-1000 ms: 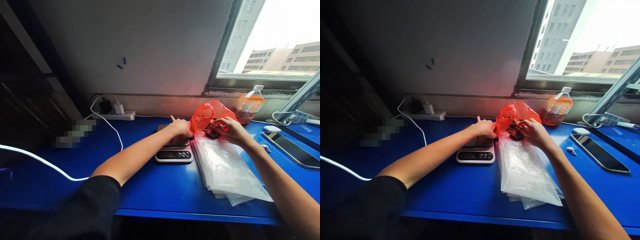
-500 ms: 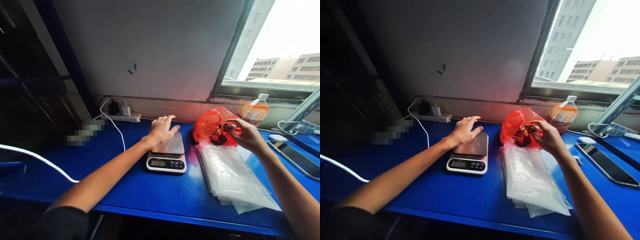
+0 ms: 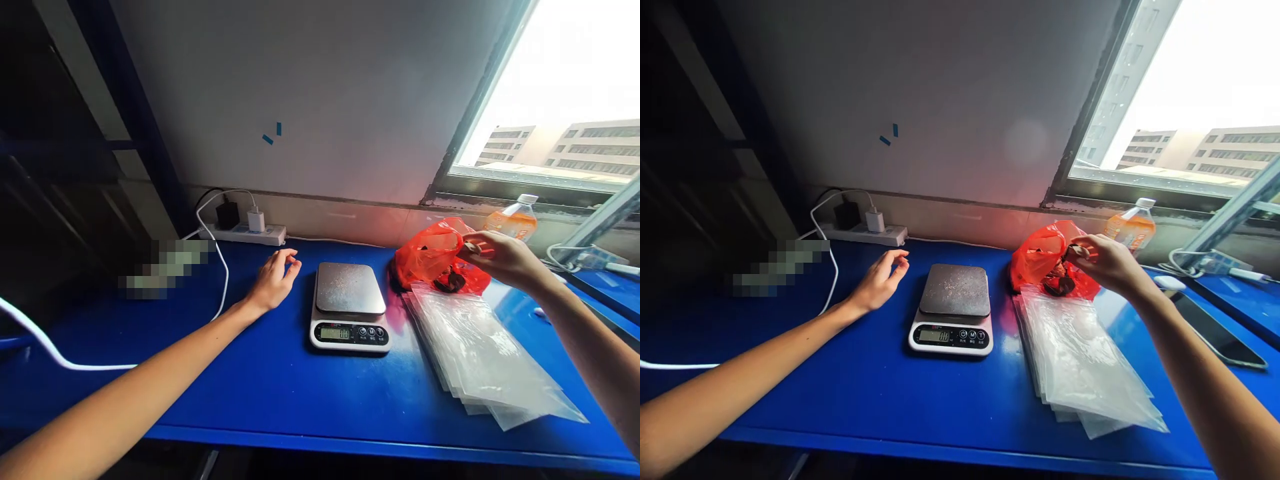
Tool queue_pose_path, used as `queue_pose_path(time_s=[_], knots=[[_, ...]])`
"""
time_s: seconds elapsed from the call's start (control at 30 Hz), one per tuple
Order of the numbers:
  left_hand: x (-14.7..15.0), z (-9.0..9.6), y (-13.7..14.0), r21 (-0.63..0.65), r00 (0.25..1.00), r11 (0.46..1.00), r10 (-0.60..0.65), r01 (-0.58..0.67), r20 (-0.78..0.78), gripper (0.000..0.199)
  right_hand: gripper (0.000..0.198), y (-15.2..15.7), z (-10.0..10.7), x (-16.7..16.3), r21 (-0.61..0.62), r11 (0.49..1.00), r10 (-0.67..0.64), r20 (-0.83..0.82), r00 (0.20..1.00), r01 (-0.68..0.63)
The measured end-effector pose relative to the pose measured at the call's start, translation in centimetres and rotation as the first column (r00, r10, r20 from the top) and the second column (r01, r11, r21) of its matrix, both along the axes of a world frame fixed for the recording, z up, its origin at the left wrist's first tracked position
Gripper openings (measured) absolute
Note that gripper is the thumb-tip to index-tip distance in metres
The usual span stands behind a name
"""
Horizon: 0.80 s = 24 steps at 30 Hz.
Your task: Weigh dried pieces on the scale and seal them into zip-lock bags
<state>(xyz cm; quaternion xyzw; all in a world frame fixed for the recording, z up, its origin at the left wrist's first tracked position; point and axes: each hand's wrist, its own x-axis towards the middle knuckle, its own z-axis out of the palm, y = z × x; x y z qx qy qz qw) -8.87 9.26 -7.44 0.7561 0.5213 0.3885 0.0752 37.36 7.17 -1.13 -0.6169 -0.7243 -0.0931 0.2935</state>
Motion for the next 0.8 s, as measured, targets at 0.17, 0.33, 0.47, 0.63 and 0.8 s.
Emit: queue_pose_path(time_s=[0.17, 0.33, 0.47, 0.63, 0.8], knots=[[0.5, 0.0, 0.2, -0.002, 1.000, 1.000, -0.013, 0.013, -0.005, 0.032, 0.020, -1.8, 1.8, -4.1, 0.043, 0.994, -0.104, 0.102, 0.989, 0.100], [0.8, 0.4, -0.6, 0.027, 1.000, 1.000, 0.006, -0.006, -0.008, 0.037, 0.019, -6.4, 3.4, -8.7, 0.094, 0.991, -0.100, 0.086, 0.991, 0.092], [1.0, 0.5, -0.8, 0.010, 1.000, 1.000, 0.011, -0.010, -0.020, 0.037, 0.023, -10.9, 4.9, -11.9, 0.138, 0.987, -0.092, 0.036, 0.995, 0.087], [1.7, 0.4, -0.7, -0.029, 0.999, 1.000, -0.001, -0.001, -0.049, 0.034, 0.023, -12.3, 2.3, -17.9, 0.079, 0.965, 0.258, -0.416, 0.872, -0.248], [1.4, 0.7, -0.6, -0.055, 0.993, 0.997, 0.040, -0.046, -0.108, 0.035, 0.028, -8.4, -1.7, -22.0, -0.024, 0.942, 0.288, -0.459, 0.841, -0.335]])
